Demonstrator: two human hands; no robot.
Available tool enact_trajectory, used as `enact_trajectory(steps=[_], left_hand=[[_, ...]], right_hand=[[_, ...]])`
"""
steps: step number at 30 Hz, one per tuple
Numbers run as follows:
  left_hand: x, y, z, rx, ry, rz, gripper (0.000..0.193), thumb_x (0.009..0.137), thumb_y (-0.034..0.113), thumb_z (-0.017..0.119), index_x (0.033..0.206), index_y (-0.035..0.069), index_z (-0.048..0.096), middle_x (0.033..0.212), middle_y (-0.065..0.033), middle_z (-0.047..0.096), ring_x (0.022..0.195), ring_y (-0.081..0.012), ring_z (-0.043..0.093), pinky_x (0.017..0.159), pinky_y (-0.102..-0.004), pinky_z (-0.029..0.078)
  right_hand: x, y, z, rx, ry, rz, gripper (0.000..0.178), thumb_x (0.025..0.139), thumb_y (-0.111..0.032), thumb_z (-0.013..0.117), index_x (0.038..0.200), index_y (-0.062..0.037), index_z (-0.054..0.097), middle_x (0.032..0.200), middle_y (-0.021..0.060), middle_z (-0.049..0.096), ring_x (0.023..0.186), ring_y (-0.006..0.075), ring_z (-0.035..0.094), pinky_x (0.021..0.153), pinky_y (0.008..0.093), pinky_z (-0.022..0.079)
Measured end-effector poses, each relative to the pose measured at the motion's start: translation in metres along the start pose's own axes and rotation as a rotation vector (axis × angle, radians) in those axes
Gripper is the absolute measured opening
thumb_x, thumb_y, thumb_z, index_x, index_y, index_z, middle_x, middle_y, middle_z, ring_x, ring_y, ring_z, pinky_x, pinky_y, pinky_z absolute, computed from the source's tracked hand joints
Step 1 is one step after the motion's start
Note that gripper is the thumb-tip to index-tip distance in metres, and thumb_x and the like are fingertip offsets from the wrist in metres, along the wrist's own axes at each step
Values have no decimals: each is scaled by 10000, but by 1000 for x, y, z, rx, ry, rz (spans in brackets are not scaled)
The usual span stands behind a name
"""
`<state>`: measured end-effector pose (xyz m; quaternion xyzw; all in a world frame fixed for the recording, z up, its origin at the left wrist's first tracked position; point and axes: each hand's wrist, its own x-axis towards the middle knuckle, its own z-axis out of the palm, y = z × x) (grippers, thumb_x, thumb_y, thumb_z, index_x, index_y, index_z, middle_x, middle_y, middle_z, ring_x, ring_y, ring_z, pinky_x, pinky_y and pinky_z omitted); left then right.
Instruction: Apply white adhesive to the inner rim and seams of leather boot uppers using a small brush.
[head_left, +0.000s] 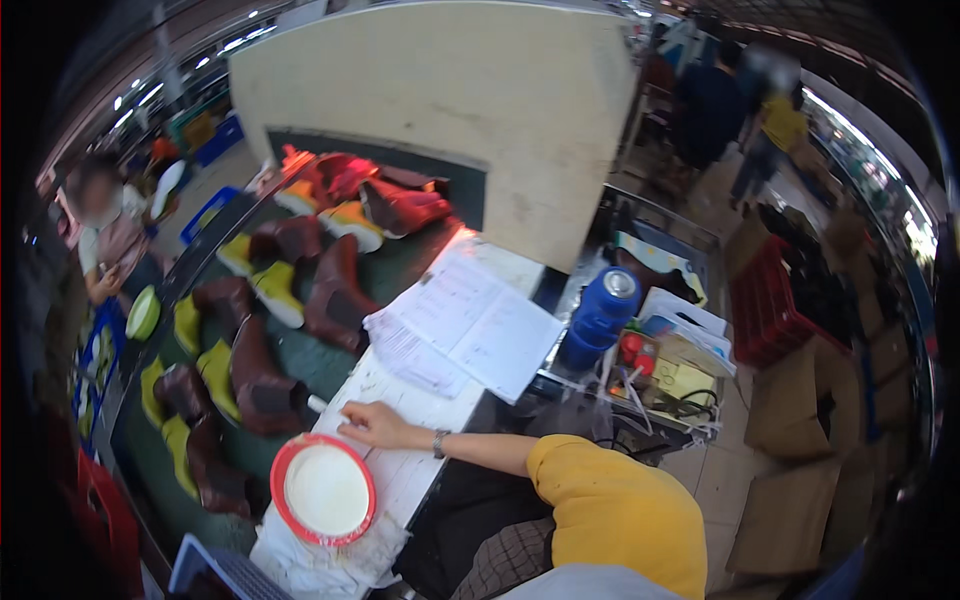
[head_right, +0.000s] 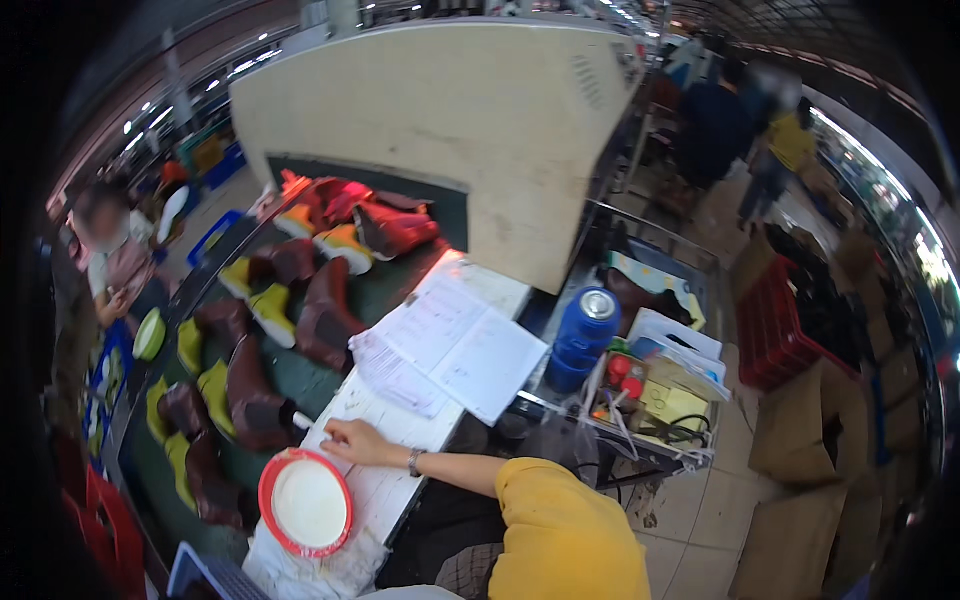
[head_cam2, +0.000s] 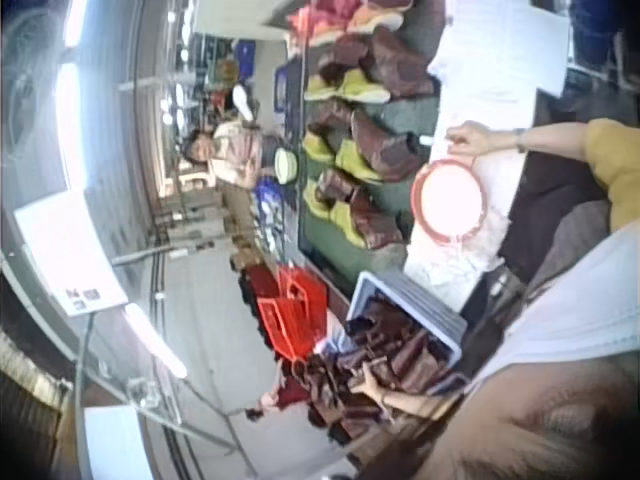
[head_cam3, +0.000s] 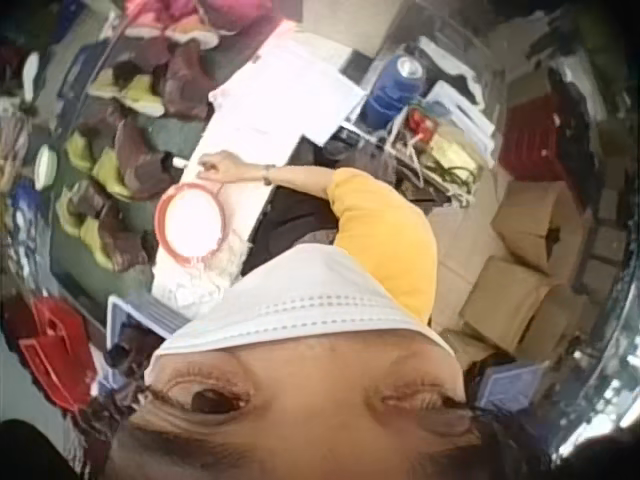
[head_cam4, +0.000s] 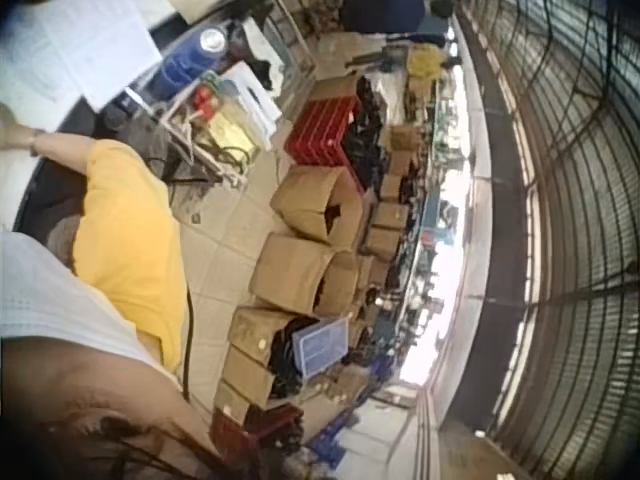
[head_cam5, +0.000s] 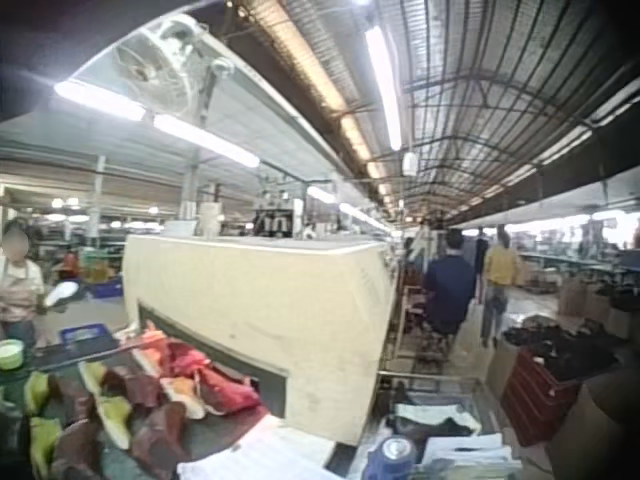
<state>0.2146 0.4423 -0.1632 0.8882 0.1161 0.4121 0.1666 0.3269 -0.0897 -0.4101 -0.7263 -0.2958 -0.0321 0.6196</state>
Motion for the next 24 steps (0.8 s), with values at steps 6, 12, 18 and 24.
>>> enact_trajectory(steps=[6,12,18,24], left_hand=[[-25,74,72,-294,-107,-47,387,982,247,660,1285,20,578,1145,-112,722,1051,-262,681,904,-424,536],[-102,174,66,-487,-179,-165,324,983,245,656,1234,52,591,1119,-97,728,1037,-272,678,864,-433,542],[-179,268,37,-635,-208,-302,260,983,242,652,1184,84,604,1094,-81,734,1022,-282,675,824,-442,548],[-276,309,-41,-578,-149,-648,197,984,240,647,1134,116,617,1069,-66,740,1008,-292,673,784,-451,553]], right_hand=[[-1,-3,-12,-34,18,0,295,923,-307,709,938,-42,581,638,117,578,545,257,574,535,381,423],[-3,1,-6,-19,43,-14,242,949,-267,673,962,-34,608,675,145,609,569,285,596,549,392,439],[-9,-10,-3,49,16,-1,215,968,-229,593,958,-14,609,739,189,654,645,351,647,602,439,484],[0,40,-31,8,-175,79,275,977,-162,581,1172,19,652,1100,97,728,986,194,690,863,388,546]])
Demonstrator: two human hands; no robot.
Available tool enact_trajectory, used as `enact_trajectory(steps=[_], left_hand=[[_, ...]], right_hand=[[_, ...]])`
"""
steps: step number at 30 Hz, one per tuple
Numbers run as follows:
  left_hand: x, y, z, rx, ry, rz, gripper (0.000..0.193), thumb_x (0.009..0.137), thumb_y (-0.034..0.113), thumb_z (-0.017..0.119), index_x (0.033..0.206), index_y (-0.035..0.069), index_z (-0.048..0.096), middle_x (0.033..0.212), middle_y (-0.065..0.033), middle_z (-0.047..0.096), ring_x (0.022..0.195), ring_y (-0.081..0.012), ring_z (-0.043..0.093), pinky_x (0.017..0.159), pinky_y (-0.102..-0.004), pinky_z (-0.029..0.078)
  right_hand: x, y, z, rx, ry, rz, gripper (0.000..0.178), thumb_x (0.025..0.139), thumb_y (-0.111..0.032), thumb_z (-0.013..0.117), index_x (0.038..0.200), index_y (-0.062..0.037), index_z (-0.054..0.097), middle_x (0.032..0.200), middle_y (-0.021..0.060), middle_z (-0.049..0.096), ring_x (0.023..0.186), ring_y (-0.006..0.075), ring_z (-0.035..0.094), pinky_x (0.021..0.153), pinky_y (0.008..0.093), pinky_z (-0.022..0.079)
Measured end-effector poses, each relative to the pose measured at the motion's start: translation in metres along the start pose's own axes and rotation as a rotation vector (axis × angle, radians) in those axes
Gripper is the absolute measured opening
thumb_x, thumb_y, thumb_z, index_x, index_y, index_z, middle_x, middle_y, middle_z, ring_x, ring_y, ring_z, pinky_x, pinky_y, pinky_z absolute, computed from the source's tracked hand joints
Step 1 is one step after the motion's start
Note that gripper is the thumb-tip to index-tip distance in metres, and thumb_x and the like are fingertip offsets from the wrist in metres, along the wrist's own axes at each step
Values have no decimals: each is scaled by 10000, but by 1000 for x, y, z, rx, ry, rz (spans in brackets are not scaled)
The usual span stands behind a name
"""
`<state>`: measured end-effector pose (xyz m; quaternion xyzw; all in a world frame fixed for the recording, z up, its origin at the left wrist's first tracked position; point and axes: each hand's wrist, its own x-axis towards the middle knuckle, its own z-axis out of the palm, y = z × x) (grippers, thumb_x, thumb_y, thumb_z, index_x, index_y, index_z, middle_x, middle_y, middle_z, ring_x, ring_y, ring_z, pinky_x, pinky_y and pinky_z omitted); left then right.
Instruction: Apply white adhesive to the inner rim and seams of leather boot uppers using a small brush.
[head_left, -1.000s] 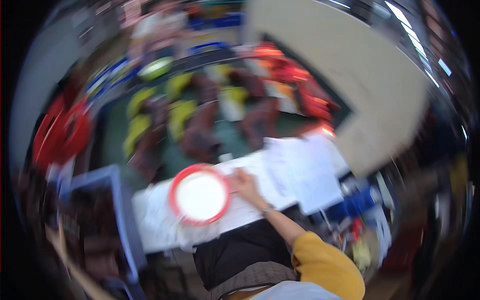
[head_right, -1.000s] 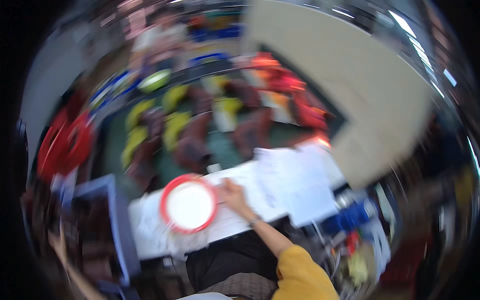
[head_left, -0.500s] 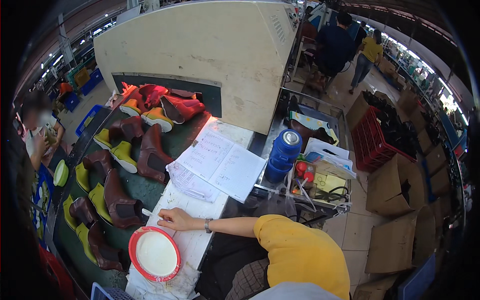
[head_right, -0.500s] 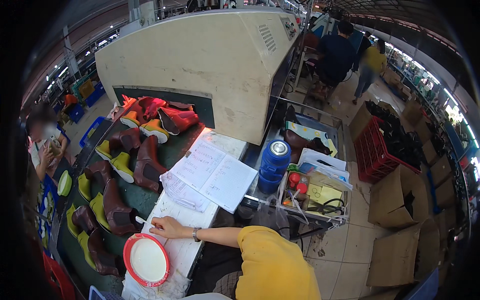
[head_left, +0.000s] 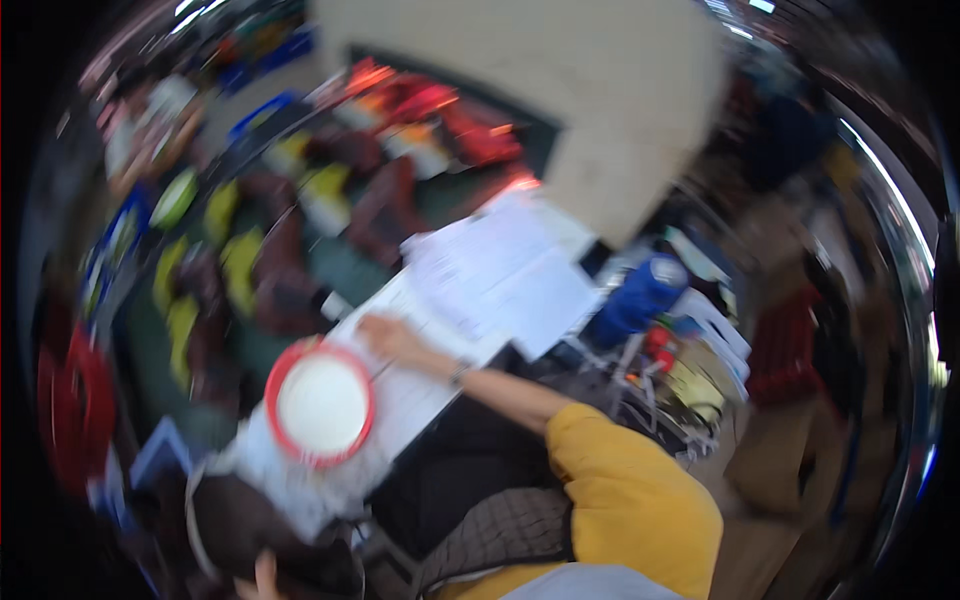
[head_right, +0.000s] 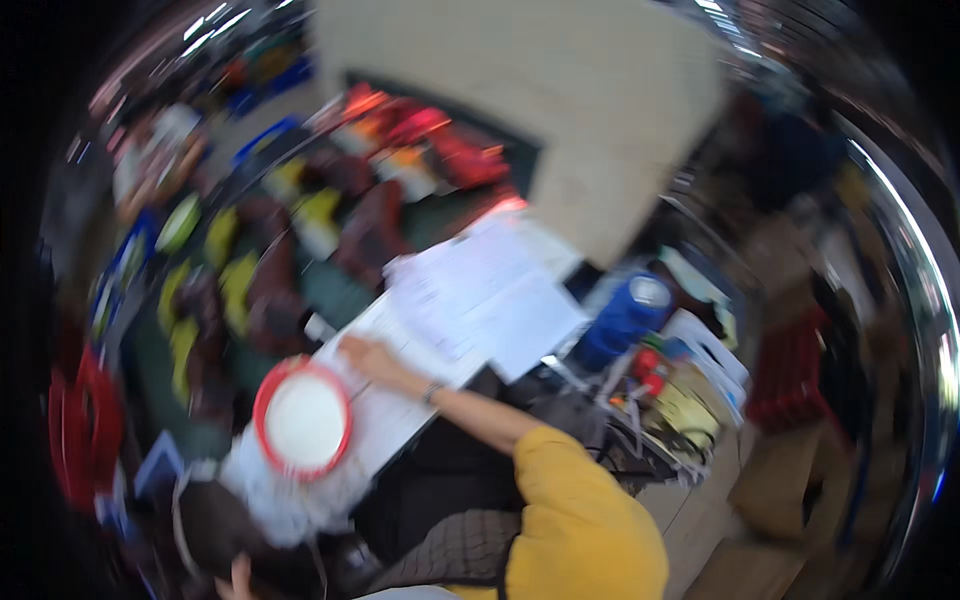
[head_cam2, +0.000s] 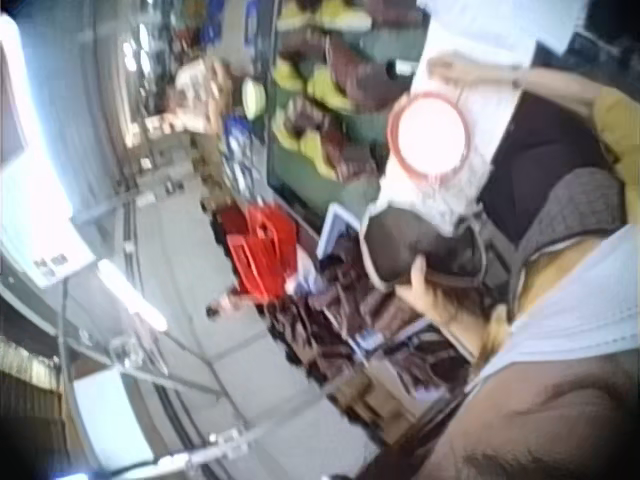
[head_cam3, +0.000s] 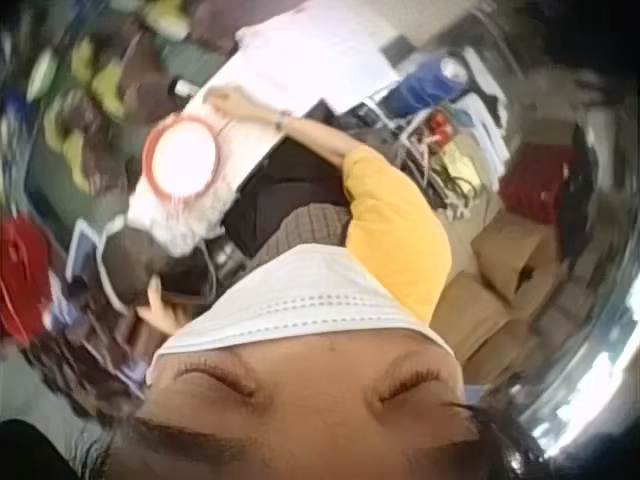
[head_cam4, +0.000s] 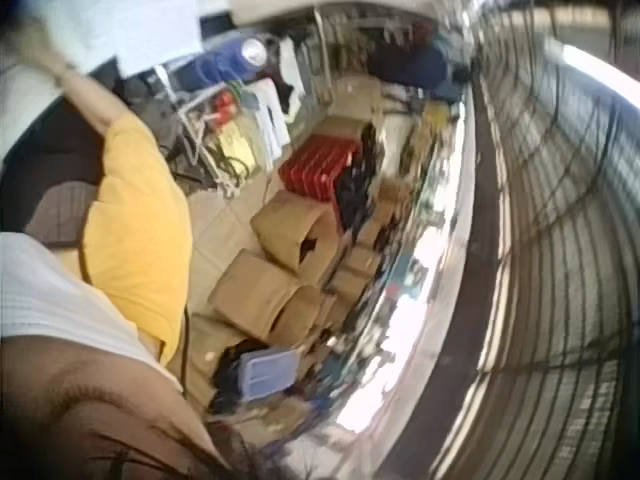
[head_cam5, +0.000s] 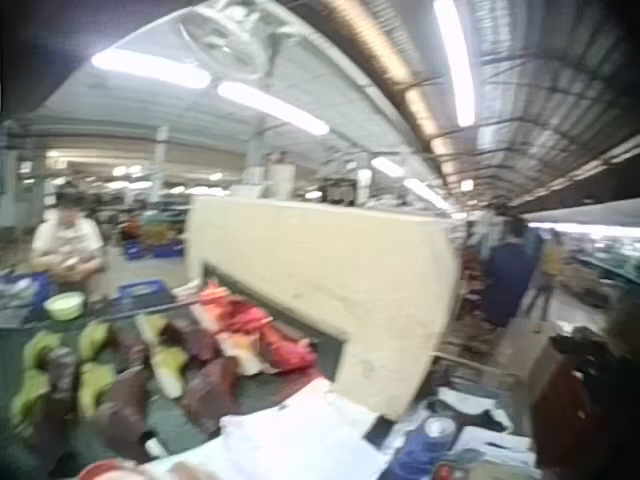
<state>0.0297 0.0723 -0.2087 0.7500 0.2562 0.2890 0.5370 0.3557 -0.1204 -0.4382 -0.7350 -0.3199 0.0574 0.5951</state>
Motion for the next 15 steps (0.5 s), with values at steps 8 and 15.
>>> enact_trajectory(steps=[8,15], left_hand=[[-23,-23,-29,-170,55,-134,520,804,-3,751,1296,-38,590,1231,-90,670,1096,-174,627,974,-315,483],[-6,-27,-23,-191,-108,-271,449,813,22,772,1230,-49,621,1143,-85,702,1011,-153,642,918,-306,513]], right_hand=[[7,-146,-31,-426,-182,-177,154,909,-185,727,959,-44,765,841,74,663,713,231,646,627,332,495],[7,-154,-25,-691,-254,-423,113,861,-179,762,931,-92,777,854,35,680,735,231,665,619,330,505]])
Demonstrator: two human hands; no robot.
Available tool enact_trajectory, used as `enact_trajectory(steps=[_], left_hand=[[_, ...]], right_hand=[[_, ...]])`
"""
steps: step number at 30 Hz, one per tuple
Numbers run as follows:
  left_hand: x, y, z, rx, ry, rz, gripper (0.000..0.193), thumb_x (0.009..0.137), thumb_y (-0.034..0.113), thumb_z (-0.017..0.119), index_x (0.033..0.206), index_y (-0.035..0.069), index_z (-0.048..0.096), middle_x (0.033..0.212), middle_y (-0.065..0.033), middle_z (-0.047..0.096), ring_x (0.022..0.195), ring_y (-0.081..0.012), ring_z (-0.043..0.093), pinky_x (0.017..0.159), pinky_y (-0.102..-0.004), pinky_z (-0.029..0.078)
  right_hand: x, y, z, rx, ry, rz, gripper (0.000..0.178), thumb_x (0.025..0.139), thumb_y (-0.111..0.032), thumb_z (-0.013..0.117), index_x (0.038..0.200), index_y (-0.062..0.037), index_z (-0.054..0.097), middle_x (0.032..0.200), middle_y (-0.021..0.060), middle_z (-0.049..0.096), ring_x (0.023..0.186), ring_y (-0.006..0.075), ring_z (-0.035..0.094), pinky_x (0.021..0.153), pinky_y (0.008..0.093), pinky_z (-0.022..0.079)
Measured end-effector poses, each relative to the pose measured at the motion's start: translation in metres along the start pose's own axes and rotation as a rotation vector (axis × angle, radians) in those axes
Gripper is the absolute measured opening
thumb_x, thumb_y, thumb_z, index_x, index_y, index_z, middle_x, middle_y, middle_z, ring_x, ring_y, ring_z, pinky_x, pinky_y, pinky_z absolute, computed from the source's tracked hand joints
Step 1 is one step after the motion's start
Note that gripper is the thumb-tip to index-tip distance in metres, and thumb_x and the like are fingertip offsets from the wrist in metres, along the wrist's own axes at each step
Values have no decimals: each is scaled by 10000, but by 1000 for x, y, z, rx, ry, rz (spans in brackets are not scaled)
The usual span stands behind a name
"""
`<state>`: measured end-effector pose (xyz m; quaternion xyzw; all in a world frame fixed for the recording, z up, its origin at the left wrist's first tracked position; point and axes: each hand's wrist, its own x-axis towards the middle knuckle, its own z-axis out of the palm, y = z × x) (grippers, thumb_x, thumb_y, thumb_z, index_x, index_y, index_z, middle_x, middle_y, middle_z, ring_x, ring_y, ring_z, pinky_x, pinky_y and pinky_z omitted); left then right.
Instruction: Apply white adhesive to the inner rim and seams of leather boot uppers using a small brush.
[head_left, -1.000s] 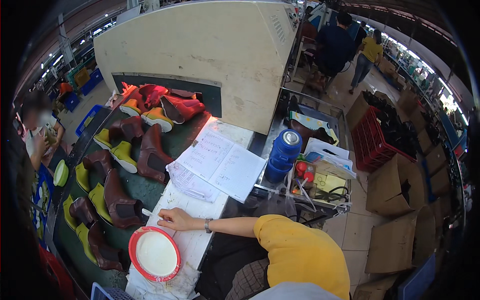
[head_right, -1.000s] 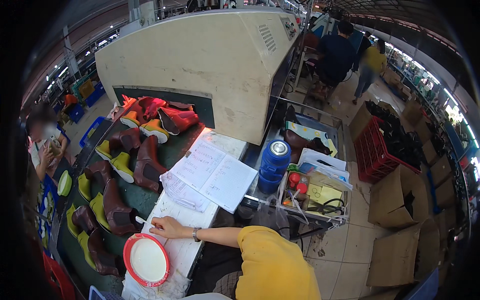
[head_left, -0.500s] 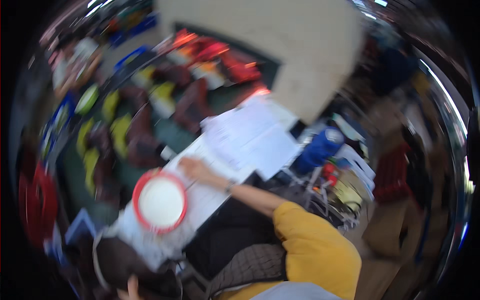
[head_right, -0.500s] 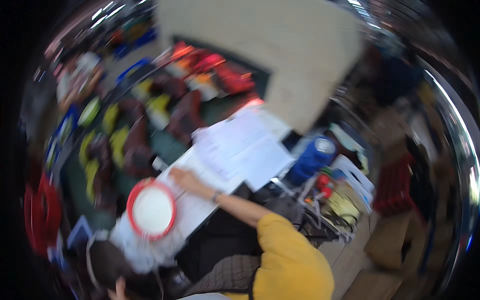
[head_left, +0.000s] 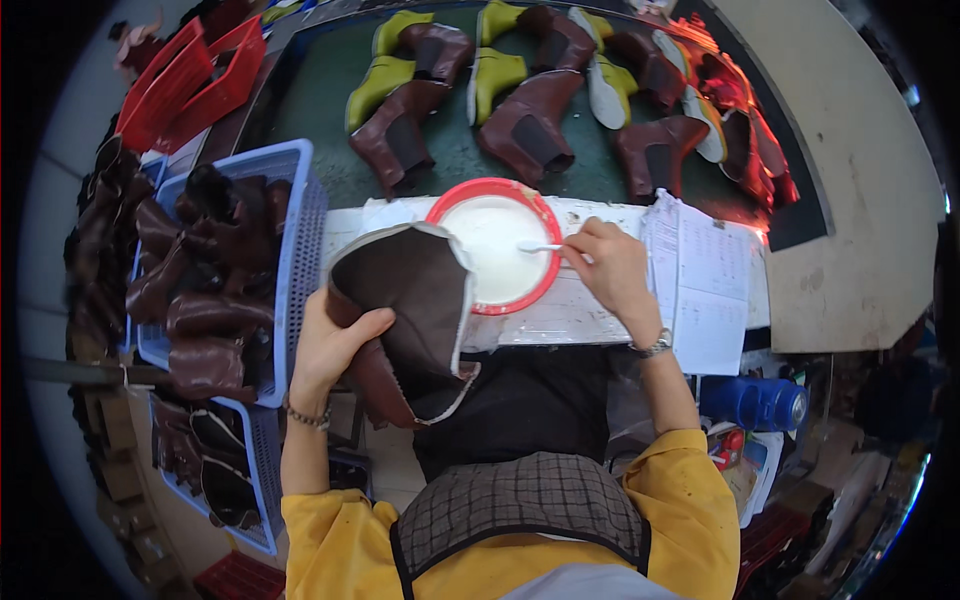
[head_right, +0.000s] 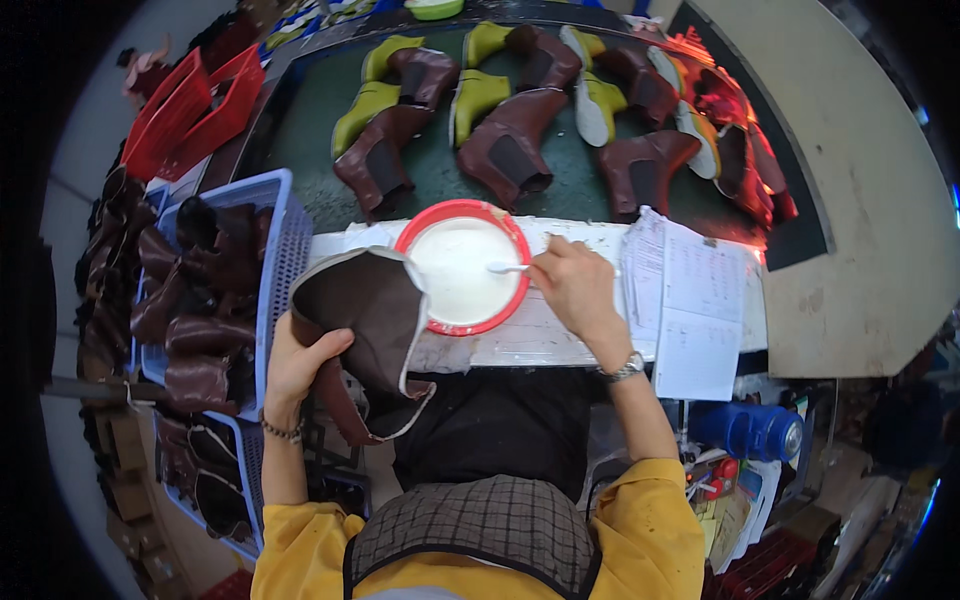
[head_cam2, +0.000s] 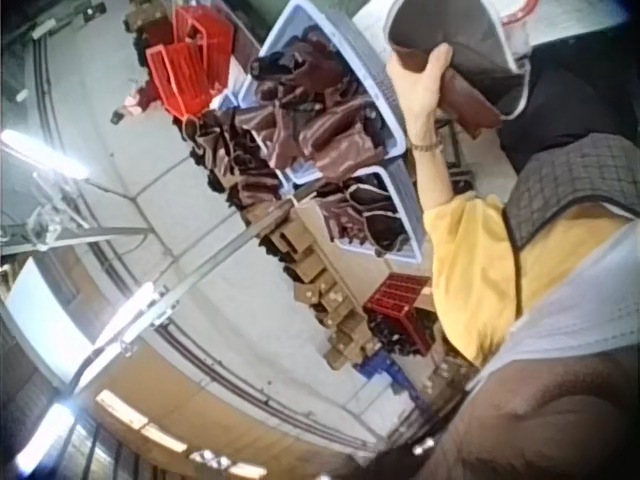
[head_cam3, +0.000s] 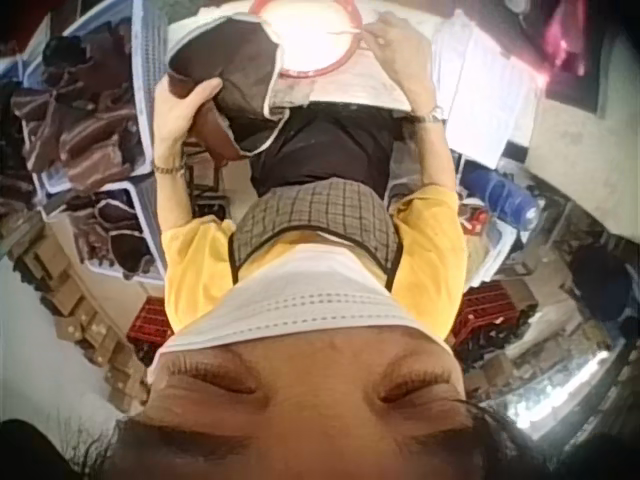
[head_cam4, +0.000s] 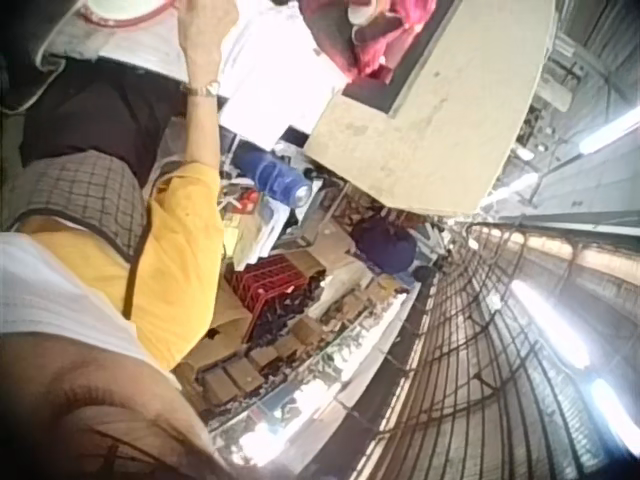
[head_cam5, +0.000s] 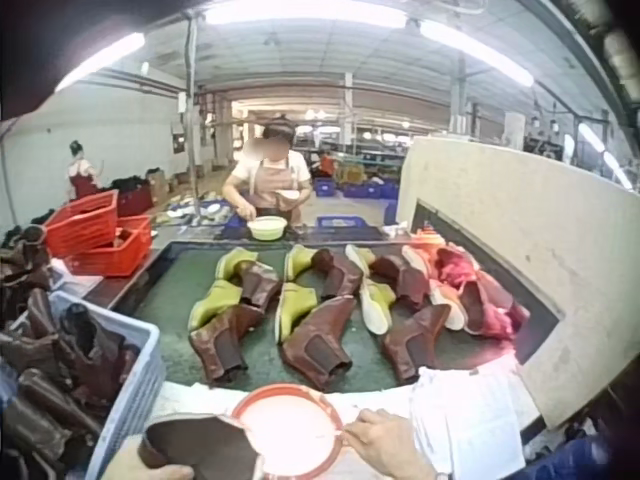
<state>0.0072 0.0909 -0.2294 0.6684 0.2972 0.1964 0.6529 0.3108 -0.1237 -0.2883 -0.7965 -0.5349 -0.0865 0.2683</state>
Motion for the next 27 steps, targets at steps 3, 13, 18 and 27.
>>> enact_trajectory(steps=[3,13,18,27], left_hand=[[9,6,1,-53,-147,-102,452,816,30,778,1231,-52,618,1140,-76,700,1012,-143,637,917,-302,515],[10,23,8,-250,-80,-48,476,829,-27,746,1285,-21,606,1177,-81,692,1037,-146,649,931,-303,521],[5,21,10,-228,125,78,413,843,-11,754,1238,-23,634,1144,-77,706,992,-143,663,888,-293,533],[36,-10,-11,276,281,250,781,812,111,824,1451,-27,396,1375,-168,571,1260,-249,564,1088,-366,431]], right_hand=[[13,-12,-11,353,4,71,114,844,-138,774,951,-97,784,876,29,683,768,207,656,613,311,494],[41,-37,-17,470,87,-180,178,775,-112,824,951,-123,800,875,5,674,853,151,592,816,311,366],[20,-55,-9,527,36,-132,181,778,-110,826,957,-118,799,866,9,667,853,148,597,837,304,373],[13,-15,-1,206,-44,188,115,850,-177,764,912,-82,783,816,53,673,734,221,667,636,360,507]])
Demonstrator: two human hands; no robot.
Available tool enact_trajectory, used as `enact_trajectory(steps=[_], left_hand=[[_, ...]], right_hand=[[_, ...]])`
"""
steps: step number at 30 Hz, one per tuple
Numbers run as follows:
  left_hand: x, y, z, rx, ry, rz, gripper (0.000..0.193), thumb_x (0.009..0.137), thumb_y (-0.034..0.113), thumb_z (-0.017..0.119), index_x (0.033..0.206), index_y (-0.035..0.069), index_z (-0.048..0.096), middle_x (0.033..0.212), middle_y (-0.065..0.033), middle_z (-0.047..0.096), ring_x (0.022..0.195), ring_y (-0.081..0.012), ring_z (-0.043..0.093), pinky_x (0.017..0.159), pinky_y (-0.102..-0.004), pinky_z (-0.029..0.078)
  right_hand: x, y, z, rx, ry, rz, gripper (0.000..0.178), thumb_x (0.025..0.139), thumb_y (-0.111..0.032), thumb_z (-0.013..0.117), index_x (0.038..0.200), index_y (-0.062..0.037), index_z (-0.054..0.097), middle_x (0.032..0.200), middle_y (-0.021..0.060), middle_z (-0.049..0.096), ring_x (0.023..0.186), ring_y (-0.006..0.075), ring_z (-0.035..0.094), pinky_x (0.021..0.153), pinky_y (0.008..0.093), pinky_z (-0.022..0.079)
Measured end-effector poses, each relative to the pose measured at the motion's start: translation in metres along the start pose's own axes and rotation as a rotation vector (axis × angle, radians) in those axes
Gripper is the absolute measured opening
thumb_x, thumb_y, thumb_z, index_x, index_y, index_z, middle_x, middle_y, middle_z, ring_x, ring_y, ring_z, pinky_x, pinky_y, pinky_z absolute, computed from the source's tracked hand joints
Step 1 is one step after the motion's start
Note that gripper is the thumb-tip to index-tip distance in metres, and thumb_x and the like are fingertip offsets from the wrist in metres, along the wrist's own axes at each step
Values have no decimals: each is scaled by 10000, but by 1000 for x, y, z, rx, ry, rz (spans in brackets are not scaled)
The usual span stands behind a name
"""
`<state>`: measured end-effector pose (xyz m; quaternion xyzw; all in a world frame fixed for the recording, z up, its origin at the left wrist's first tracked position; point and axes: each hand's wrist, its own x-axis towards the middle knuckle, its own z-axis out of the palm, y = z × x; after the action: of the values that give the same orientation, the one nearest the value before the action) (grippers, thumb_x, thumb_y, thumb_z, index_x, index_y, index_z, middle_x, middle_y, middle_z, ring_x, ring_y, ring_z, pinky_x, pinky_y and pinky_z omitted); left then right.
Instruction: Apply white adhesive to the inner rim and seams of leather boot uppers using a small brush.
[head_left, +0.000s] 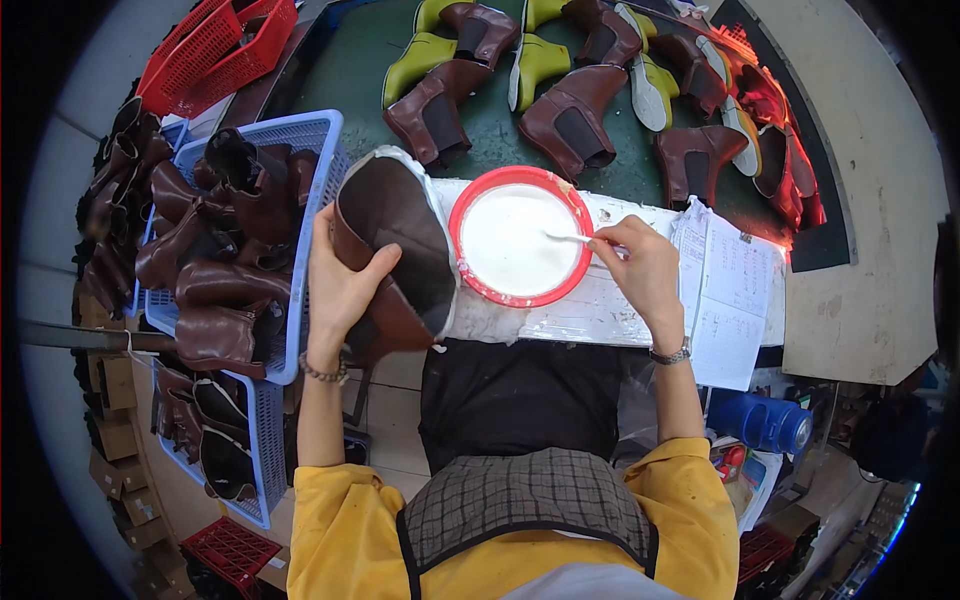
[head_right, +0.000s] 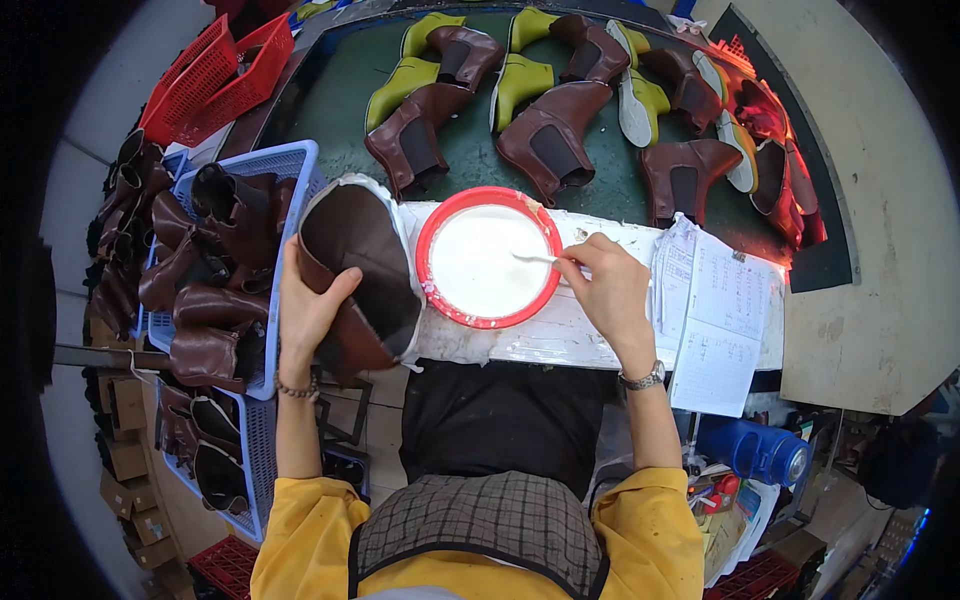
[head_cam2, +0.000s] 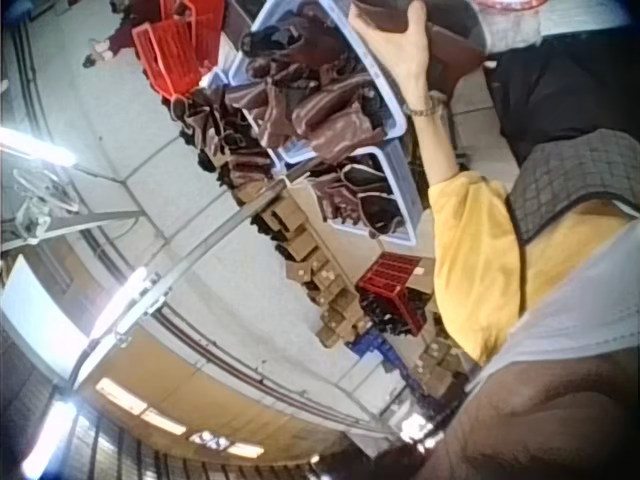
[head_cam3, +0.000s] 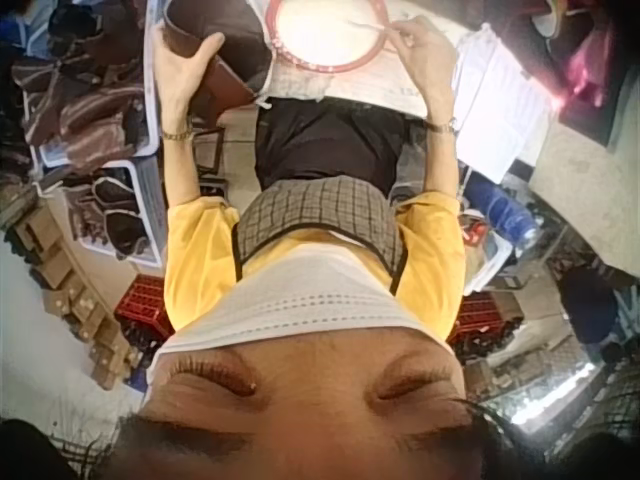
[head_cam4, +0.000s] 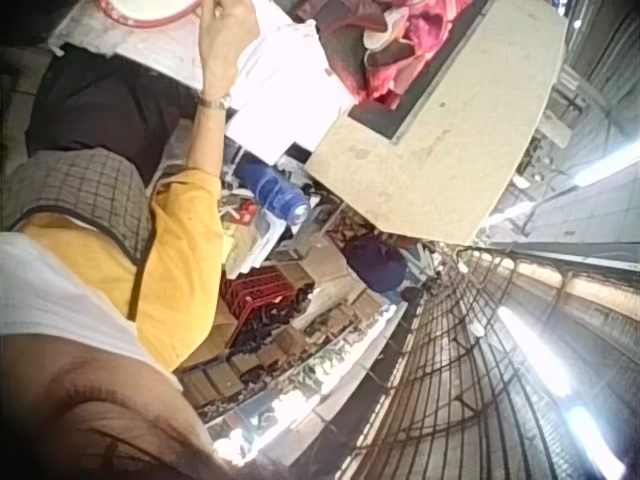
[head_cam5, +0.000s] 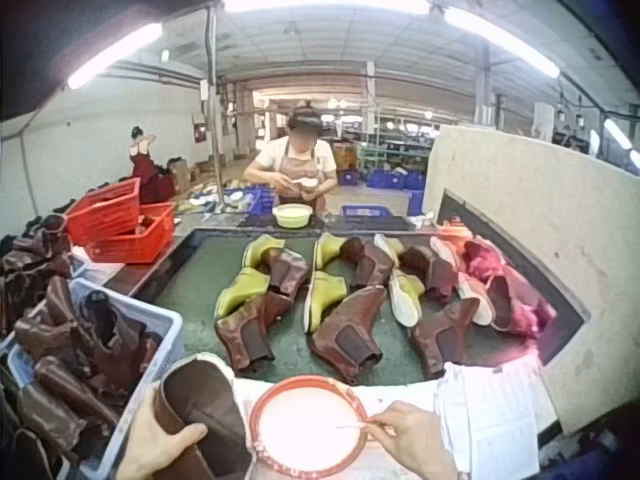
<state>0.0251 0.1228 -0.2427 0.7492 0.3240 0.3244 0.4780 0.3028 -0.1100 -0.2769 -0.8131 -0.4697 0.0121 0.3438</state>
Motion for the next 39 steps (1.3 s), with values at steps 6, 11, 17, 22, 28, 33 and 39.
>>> enact_trajectory(steps=[6,11,17,22,28,33,39], left_hand=[[-29,-47,5,465,-112,111,1286,606,341,956,1574,-16,189,1517,-284,395,1398,-418,414,1144,-458,352],[-59,-61,-5,827,-240,65,1433,524,302,980,1617,69,83,1570,-330,279,1430,-471,350,1150,-515,324],[-61,-56,-13,552,-99,169,1113,600,-4,832,1567,71,286,1466,-246,431,1346,-441,439,1131,-464,381],[-77,-25,-13,566,26,332,1018,588,-101,770,1514,44,373,1451,-239,457,1308,-440,480,1099,-461,408],[-83,1,-5,427,-36,476,983,645,-6,839,1504,16,360,1461,-249,464,1310,-406,507,1077,-446,442],[-84,-7,-11,271,-179,674,925,723,44,844,1500,-20,345,1470,-262,444,1269,-358,541,952,-430,576],[-76,-6,-7,297,-172,572,983,735,35,838,1551,59,291,1485,-251,429,1263,-368,551,964,-481,567]], right_hand=[[-7,1,4,-224,7,-72,134,844,-195,766,895,-71,769,816,58,664,729,248,669,638,363,511],[-7,-10,1,-10,-10,59,148,864,-166,765,942,-40,764,816,93,664,671,226,648,612,345,492],[-9,8,5,-17,-26,46,157,875,-158,755,953,-23,753,847,108,665,679,261,658,618,358,508],[-4,-19,7,273,46,37,130,874,-96,762,983,-24,761,865,78,681,697,164,646,582,280,482],[2,-54,15,625,-18,-32,95,846,-30,776,937,-2,773,822,70,697,755,128,658,624,243,496],[36,-40,10,482,103,-165,125,844,-60,788,951,3,772,831,80,688,721,138,646,615,247,490],[40,-41,6,557,195,-247,131,832,-60,803,950,-9,778,885,70,679,758,123,640,633,239,486]])
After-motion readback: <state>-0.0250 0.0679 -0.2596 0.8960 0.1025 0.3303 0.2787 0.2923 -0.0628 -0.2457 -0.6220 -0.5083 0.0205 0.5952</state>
